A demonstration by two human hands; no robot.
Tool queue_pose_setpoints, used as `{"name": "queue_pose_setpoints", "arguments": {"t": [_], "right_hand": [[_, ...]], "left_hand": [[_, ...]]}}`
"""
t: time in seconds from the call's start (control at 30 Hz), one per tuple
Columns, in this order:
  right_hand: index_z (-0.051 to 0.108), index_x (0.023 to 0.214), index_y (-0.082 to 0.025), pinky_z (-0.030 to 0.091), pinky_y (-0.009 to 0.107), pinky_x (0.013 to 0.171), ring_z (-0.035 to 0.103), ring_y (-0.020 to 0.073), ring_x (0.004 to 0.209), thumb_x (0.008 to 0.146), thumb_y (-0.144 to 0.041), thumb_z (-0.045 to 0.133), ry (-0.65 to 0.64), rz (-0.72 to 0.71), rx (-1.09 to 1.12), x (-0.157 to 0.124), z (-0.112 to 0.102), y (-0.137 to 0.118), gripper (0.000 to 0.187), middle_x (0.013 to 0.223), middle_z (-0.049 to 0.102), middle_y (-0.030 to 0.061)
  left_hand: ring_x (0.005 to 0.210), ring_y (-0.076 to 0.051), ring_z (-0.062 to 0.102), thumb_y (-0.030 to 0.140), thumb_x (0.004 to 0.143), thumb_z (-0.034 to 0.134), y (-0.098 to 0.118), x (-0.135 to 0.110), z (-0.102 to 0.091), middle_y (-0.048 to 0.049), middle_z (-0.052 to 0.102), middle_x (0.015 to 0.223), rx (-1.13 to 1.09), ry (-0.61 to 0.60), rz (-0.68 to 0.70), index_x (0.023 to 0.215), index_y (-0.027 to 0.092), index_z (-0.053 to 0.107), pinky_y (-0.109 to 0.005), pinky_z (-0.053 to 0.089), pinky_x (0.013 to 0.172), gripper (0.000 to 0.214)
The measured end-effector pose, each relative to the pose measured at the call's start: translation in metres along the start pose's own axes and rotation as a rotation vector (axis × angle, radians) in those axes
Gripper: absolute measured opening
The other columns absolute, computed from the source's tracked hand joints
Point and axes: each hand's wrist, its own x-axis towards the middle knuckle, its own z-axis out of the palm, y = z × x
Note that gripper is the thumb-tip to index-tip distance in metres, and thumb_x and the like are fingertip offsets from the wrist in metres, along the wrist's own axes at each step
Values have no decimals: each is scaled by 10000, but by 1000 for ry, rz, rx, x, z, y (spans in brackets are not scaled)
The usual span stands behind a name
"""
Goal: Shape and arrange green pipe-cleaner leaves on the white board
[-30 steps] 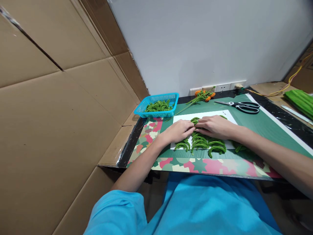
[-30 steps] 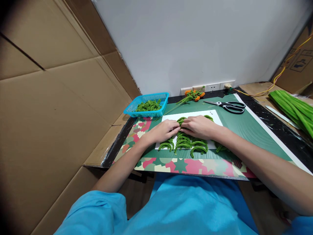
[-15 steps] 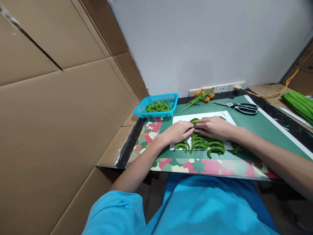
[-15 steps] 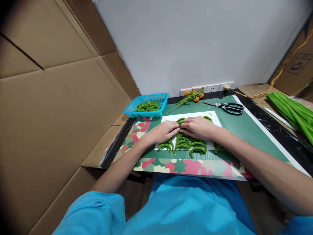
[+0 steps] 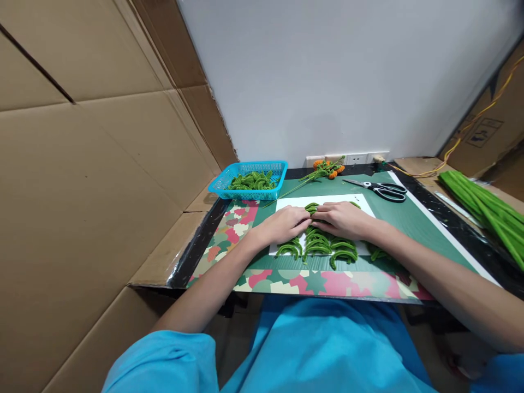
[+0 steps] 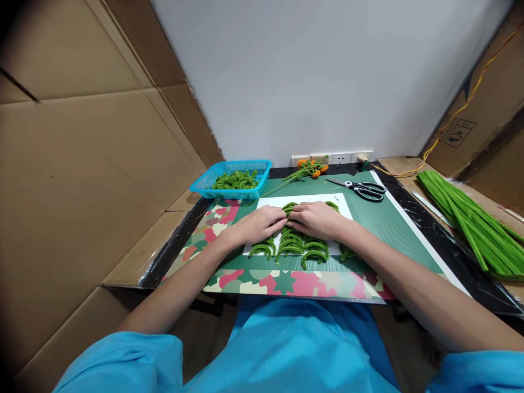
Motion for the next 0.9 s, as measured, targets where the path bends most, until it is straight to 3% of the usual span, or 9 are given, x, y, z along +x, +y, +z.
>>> {"name": "queue_pose_setpoints", "arguments": {"t": [0.47, 0.7, 0.9], "right_hand": [[734, 1022, -177, 381, 323, 716, 640, 213, 838, 1141, -414, 380, 13, -8, 4, 0, 1, 1, 443, 937, 731, 88], [729, 1031, -175, 365, 318, 702, 632, 205, 824, 1144, -416, 368, 25, -18, -11, -1, 2, 3, 448, 934, 711, 83], [738, 1127, -185, 373, 317, 711, 625, 195, 825, 1140, -417, 373, 137, -18, -35, -4, -6, 5, 433, 986, 702, 89]], "left_hand": [[778, -191, 593, 313, 1090, 446, -2, -1, 1, -59, 659, 836, -17, 17, 16, 847, 178, 646, -319, 410, 731, 343], [772, -181, 571, 325, 1089, 433, -2, -1, 0, -54, 661, 825, -127, 64, -70, 820, 171, 609, -307, 415, 743, 357], [770, -165, 584, 360, 1084, 446, -3, -3, -9, -31, 662, 827, -254, 279, -163, 839, 170, 642, -295, 425, 742, 367]]}}
